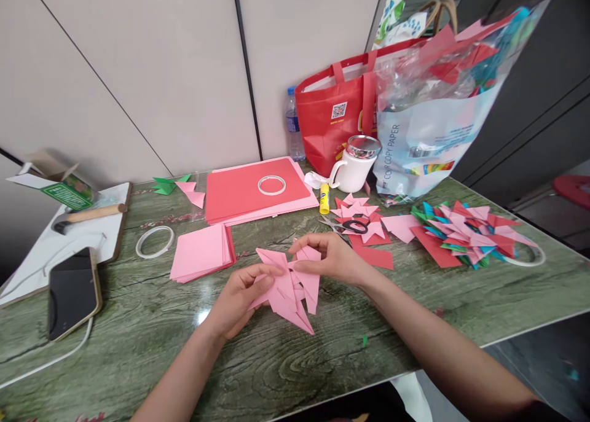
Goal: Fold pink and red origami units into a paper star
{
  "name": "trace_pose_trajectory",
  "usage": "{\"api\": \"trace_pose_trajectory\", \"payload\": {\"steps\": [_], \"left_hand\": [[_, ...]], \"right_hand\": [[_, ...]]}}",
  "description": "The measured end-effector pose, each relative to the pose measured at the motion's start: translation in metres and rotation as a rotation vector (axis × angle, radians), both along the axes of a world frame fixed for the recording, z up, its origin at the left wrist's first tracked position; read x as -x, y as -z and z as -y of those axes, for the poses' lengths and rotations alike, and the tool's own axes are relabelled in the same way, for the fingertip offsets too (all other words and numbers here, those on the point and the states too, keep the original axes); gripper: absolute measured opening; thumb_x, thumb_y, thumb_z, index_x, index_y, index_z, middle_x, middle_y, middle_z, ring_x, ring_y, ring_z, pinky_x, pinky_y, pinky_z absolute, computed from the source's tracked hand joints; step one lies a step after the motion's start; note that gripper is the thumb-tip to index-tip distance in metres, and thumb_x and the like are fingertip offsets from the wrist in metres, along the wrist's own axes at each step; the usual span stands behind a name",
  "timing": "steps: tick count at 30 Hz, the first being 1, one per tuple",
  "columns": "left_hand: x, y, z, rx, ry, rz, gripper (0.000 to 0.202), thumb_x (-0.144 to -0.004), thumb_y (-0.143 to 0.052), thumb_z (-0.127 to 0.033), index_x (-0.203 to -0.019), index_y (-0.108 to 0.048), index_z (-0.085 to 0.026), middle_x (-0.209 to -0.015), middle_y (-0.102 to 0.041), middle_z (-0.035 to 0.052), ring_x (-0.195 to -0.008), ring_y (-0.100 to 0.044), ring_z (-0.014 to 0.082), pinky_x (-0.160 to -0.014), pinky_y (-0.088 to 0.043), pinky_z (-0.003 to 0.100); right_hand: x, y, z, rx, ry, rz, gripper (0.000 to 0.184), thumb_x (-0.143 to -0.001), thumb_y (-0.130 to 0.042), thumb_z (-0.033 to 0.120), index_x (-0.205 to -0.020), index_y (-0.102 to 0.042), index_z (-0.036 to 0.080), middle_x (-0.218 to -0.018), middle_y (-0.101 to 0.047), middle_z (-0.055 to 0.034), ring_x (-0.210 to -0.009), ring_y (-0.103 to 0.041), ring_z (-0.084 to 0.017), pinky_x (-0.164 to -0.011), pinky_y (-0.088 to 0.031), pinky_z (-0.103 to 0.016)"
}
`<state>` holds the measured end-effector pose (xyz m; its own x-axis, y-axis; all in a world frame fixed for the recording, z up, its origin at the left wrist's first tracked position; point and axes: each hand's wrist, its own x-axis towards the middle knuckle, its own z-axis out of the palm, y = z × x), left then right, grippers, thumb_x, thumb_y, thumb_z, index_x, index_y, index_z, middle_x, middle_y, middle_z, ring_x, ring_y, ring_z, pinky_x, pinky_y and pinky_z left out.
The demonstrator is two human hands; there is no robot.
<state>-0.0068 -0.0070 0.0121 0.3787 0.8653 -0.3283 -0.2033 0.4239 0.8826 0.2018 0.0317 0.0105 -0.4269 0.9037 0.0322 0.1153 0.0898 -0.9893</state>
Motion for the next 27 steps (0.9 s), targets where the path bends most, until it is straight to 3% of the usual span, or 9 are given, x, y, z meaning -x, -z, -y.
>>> {"api": "trace_pose_trajectory", "payload": {"steps": [12,17,27], "left_hand": [[-0.0007,-0.0012,0.0001,-0.019,-0.007,-0.009,0.021,-0.068,-0.074,-0.030,-0.083,-0.071,-0.016,-0.085,-0.065,0.0038,-0.070,-0.052,0.0123,-0.064,-0.038,0.022],[-0.0022,0.0006,0.0013,-0.082,0.020,-0.057,0.021,-0.071,-0.071,-0.031,-0.085,-0.071,-0.015,-0.084,-0.064,0.0043,-0.072,-0.051,0.0132,-0.066,-0.037,0.023],[-0.0034,0.0014,0.0011,-0.142,0.069,0.017,0.025,-0.077,-0.066,-0.025,-0.101,-0.062,-0.020,-0.094,-0.058,0.0032,-0.074,-0.052,0.0119,-0.066,-0.040,0.022]], "right_hand": [[0.0019,-0.0032,0.0014,-0.030,0.066,-0.018,0.024,-0.067,-0.071,0.031,-0.086,-0.064,0.018,-0.080,-0.063,-0.0016,-0.068,-0.053,-0.012,-0.060,-0.043,-0.026],[0.0030,-0.0009,0.0016,-0.124,0.036,0.015,0.020,-0.069,-0.069,0.029,-0.085,-0.063,0.018,-0.081,-0.064,-0.0020,-0.071,-0.055,-0.014,-0.064,-0.043,-0.028],[0.0051,0.0011,0.0057,-0.226,0.029,0.062,0.013,-0.073,-0.065,0.024,-0.084,-0.062,0.018,-0.083,-0.063,-0.0025,-0.073,-0.056,-0.015,-0.064,-0.043,-0.028]]}}
